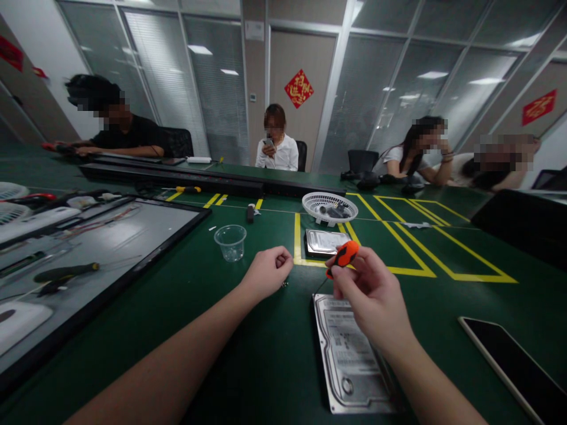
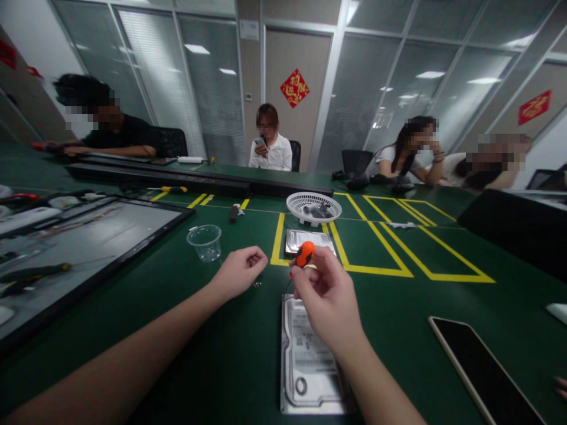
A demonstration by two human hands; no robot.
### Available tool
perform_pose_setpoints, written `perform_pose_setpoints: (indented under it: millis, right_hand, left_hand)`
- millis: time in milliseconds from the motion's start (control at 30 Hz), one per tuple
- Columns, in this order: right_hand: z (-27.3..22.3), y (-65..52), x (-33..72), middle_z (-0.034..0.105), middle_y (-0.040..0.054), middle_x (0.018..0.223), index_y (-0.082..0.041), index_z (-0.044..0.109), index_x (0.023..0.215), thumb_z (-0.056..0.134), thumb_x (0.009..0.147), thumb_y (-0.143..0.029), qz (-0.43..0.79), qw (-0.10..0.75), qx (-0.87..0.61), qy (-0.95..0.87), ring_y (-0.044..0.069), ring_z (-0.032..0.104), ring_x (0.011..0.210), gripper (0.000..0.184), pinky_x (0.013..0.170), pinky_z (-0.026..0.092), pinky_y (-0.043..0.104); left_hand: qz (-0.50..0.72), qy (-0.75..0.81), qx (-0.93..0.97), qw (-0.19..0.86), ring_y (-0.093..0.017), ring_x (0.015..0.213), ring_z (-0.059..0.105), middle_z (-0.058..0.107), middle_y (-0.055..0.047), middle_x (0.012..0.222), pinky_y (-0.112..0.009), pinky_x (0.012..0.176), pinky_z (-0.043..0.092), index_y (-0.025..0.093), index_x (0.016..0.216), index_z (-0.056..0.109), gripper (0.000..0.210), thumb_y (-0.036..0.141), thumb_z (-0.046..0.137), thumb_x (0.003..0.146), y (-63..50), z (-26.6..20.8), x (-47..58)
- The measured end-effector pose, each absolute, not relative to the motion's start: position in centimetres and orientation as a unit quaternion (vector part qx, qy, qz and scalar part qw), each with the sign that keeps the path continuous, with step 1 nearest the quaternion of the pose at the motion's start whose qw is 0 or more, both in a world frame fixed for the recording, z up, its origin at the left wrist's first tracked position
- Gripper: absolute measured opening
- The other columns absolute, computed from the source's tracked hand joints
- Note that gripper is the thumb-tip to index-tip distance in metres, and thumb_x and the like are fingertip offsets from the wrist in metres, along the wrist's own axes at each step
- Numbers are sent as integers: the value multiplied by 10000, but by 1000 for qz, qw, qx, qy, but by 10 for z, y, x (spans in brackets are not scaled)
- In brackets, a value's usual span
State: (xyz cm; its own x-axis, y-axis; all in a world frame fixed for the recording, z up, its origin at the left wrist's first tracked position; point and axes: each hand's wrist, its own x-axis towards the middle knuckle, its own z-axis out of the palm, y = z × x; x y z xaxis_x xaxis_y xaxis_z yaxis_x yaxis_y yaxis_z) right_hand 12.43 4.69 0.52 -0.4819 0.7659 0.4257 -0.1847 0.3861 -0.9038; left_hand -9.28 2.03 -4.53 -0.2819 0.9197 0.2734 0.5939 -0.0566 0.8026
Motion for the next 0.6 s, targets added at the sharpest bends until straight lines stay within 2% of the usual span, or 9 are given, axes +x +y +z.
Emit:
perform_pose_setpoints:
  millis: [100,167,233,367,600]
  right_hand:
    - [4,47,125,622,-25,728,-214,625,1000,735,916,-225,501,463,-228,-695,95,527,548,139,512,421,240]
    - [5,47,125,587,-40,671,-215,633,1009,737,914,-221,496,463,-230,-697,101,523,545,141,514,425,240]
    - [7,46,125,607,-29,713,-221,642,1056,707,936,-227,499,462,-219,-700,109,551,567,137,537,461,248]
    - [7,46,125,679,20,938,-243,624,1133,650,972,-246,516,463,-198,-693,109,592,604,163,565,498,265]
    - [3,47,125,598,-38,741,-243,597,1009,749,911,-226,498,472,-224,-692,105,559,579,182,550,466,251]
  left_hand:
    - [447,663,573,180,-160,692,621,687,-9,753,-269,625,442,181,833,698,176,308,589,886,20,-44,-93]
    - [446,666,571,177,-158,692,620,687,-8,752,-268,626,442,182,830,699,173,306,592,884,20,-44,-93]
    - [446,667,570,177,-158,693,620,688,-6,752,-269,629,442,183,832,701,167,304,595,881,20,-44,-93]
    - [452,662,571,181,-161,707,630,693,-7,762,-270,637,449,185,843,701,163,298,590,882,21,-46,-93]
    - [453,661,572,176,-153,686,615,681,-4,742,-261,618,434,182,825,692,154,288,594,877,21,-46,-93]
